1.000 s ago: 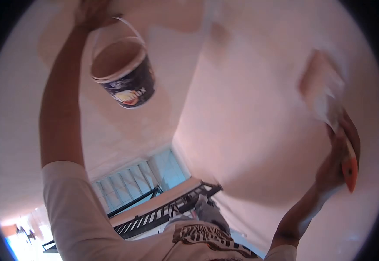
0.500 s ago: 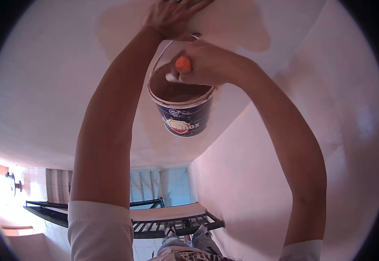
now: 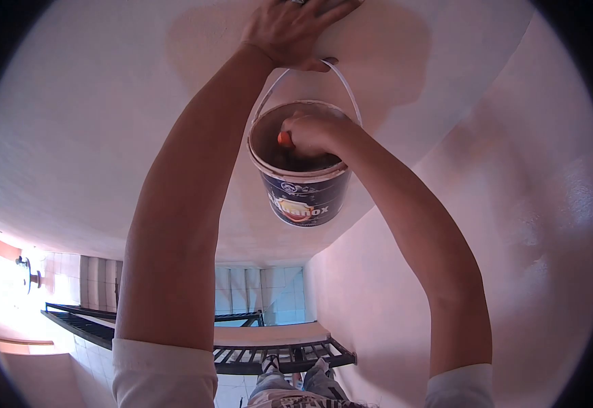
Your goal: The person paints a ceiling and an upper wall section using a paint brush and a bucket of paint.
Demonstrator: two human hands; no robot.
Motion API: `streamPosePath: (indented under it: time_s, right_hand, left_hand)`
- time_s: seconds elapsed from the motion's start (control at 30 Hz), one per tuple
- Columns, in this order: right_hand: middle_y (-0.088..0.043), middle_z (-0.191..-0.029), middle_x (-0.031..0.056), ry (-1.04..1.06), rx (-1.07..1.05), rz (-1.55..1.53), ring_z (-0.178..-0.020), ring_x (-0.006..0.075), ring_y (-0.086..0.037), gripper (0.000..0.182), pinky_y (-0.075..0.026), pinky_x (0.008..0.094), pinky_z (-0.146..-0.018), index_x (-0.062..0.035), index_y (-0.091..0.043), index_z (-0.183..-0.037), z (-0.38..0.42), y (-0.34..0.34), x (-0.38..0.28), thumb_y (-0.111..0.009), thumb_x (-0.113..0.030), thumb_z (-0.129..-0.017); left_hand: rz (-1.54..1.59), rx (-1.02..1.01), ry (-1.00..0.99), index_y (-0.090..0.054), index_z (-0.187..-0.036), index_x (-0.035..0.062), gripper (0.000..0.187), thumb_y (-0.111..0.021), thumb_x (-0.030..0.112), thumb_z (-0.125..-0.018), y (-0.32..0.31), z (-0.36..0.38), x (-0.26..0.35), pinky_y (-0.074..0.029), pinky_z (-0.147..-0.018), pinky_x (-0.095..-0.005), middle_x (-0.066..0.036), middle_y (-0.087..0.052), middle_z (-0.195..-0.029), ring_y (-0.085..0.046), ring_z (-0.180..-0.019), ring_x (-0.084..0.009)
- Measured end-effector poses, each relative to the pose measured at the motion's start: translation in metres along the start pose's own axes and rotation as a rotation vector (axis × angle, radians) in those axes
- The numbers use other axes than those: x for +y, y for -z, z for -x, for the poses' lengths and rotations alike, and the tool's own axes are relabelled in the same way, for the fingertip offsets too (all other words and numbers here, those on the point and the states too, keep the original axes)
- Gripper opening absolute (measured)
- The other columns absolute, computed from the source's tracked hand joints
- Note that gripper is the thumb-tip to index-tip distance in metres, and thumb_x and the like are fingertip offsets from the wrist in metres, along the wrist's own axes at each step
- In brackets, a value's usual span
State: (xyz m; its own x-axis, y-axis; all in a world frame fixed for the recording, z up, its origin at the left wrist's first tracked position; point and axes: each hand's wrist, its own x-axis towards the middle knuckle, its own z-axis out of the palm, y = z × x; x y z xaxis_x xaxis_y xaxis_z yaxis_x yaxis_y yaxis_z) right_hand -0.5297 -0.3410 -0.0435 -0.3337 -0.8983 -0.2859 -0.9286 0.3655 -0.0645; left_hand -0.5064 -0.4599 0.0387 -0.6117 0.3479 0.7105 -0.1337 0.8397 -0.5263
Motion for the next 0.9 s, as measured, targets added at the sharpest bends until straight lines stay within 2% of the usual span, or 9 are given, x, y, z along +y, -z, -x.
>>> streamPosePath:
  time_s: [0.13,0.23,0.33,0.43,0.53,0.63,0.73,0.83,0.9]
  right_hand:
    - [-0.063,-0.128,0.0103,-0.011,0.055,0.057,-0.117,0.0296,-0.061,0.036,-0.049,0.0397,-0.098,-0.0148,-0.067,-0.12,0.008,-0.003,-0.001,-0.068,-0.019,-0.084]
    - [-0.067,-0.119,0.0112,0.051,0.167,-0.01,-0.111,0.0299,-0.064,0.03,-0.051,0.0404,-0.095,-0.0133,-0.071,-0.112,0.011,-0.001,0.005,-0.067,-0.019,-0.082]
    - [-0.071,-0.106,0.0119,0.241,0.208,-0.114,-0.1,0.0312,-0.067,0.025,-0.052,0.0409,-0.09,-0.0115,-0.074,-0.102,0.022,0.013,0.013,-0.067,-0.019,-0.079]
    - [-0.071,-0.092,0.0136,0.261,0.424,-0.241,-0.086,0.0293,-0.067,0.022,-0.053,0.0384,-0.083,-0.0095,-0.075,-0.095,0.06,0.037,0.005,-0.069,-0.02,-0.076]
    - [-0.07,-0.086,0.0111,0.249,0.635,-0.404,-0.077,0.021,-0.066,0.018,-0.054,0.0332,-0.075,-0.0065,-0.073,-0.094,0.093,0.047,0.007,-0.071,-0.014,-0.078]
    - [-0.069,-0.083,0.0091,0.293,0.771,-0.617,-0.074,0.0122,-0.063,0.012,-0.052,0.0279,-0.066,-0.0015,-0.07,-0.093,0.111,0.037,0.02,-0.07,-0.007,-0.083]
    - [-0.071,-0.08,0.0087,0.182,0.794,-0.892,-0.077,0.0136,-0.067,0.013,-0.053,0.0301,-0.069,-0.0047,-0.074,-0.093,0.126,0.017,0.03,-0.071,-0.011,-0.082]
    - [-0.071,-0.088,0.0079,0.149,0.907,-1.038,-0.083,0.011,-0.066,0.014,-0.056,0.0301,-0.071,0.0,-0.071,-0.097,0.128,-0.009,0.046,-0.07,-0.01,-0.087]
    - [-0.07,-0.094,0.0103,0.149,0.99,-1.328,-0.086,0.0149,-0.067,0.017,-0.059,0.0328,-0.076,0.0015,-0.068,-0.101,0.129,-0.028,0.049,-0.069,-0.01,-0.089]
  left_hand:
    - [0.012,0.017,-0.001,-0.027,-0.155,0.0196,0.118,-0.074,0.072,-0.06,-0.001,-0.006,0.007,0.0,-0.12,-0.0612,-0.018,-0.012,-0.164,-0.003,-0.152,-0.0366]
    - [0.003,0.004,-0.001,-0.028,-0.155,0.0196,0.118,-0.074,0.071,-0.06,0.0,-0.007,0.008,0.0,-0.12,-0.0611,-0.018,-0.012,-0.163,-0.004,-0.152,-0.0366]
    - [0.016,0.021,-0.008,-0.029,-0.155,0.0195,0.117,-0.074,0.07,-0.06,-0.001,-0.004,0.006,-0.001,-0.12,-0.061,-0.018,-0.012,-0.163,-0.005,-0.152,-0.0366]
    - [0.008,0.029,0.001,-0.029,-0.155,0.0192,0.118,-0.074,0.071,-0.059,0.001,-0.003,0.002,-0.001,-0.12,-0.0612,-0.018,-0.013,-0.163,-0.006,-0.152,-0.0367]
    - [-0.01,-0.015,0.017,-0.03,-0.155,0.0191,0.118,-0.074,0.072,-0.059,0.008,-0.001,-0.005,-0.001,-0.12,-0.0615,-0.018,-0.014,-0.163,-0.007,-0.152,-0.0369]
    - [-0.005,-0.013,0.007,-0.029,-0.155,0.0192,0.119,-0.073,0.073,-0.059,0.01,0.002,-0.011,-0.001,-0.12,-0.0616,-0.018,-0.014,-0.163,-0.007,-0.152,-0.037]
    - [-0.004,0.034,-0.007,-0.029,-0.155,0.0191,0.119,-0.072,0.074,-0.059,0.003,0.004,-0.009,-0.001,-0.12,-0.0618,-0.018,-0.015,-0.163,-0.007,-0.152,-0.0371]
    - [-0.022,-0.011,0.002,-0.028,-0.155,0.019,0.118,-0.072,0.074,-0.06,0.005,0.001,-0.002,0.0,-0.12,-0.0619,-0.018,-0.015,-0.163,-0.006,-0.152,-0.0371]
    - [-0.003,-0.035,0.002,-0.028,-0.155,0.0191,0.117,-0.071,0.074,-0.061,0.004,-0.001,-0.001,0.0,-0.12,-0.0619,-0.018,-0.015,-0.163,-0.005,-0.152,-0.037]
